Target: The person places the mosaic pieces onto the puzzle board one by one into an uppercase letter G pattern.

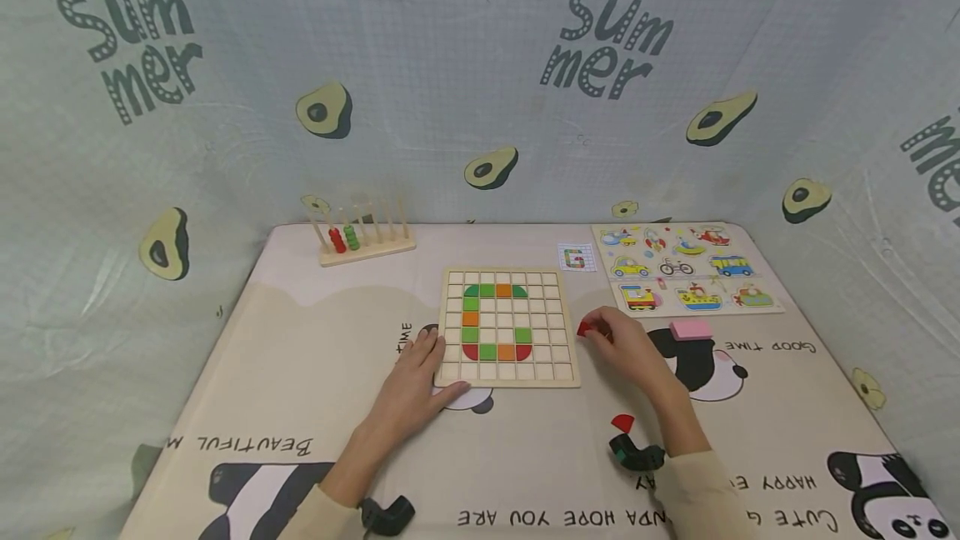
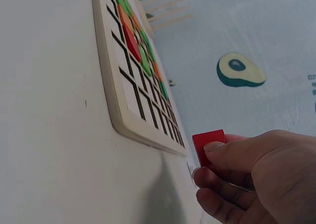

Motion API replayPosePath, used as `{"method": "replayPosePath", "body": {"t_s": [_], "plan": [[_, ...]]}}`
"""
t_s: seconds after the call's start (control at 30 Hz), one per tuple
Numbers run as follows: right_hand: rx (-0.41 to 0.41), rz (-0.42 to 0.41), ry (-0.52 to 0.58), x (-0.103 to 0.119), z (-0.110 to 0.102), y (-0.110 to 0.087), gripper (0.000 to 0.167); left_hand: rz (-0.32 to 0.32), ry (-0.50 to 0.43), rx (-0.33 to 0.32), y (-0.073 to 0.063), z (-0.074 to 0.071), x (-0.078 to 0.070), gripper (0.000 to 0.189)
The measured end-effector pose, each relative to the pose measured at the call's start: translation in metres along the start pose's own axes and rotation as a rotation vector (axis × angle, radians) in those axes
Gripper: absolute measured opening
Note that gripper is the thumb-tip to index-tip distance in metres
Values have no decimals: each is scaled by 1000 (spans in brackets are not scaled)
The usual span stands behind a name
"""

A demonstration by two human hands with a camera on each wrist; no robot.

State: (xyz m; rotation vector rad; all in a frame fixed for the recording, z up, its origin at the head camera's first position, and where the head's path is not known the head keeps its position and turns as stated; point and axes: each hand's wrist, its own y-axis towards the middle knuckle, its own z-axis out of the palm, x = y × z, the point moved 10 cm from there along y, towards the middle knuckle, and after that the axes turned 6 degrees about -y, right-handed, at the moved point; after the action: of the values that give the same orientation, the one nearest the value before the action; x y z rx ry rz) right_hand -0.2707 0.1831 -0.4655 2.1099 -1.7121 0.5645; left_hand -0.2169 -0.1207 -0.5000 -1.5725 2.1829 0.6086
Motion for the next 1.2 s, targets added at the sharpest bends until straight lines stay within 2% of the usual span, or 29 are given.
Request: {"method": "replayPosePath", "body": {"t_s": [0.57, 1.2], "plan": [[40, -21, 70, 33, 23, 30, 13, 13, 26, 0, 2, 1, -1, 89], [45, -74, 29, 56, 52, 49, 16, 1, 24, 12, 1, 2, 1, 90]]}}
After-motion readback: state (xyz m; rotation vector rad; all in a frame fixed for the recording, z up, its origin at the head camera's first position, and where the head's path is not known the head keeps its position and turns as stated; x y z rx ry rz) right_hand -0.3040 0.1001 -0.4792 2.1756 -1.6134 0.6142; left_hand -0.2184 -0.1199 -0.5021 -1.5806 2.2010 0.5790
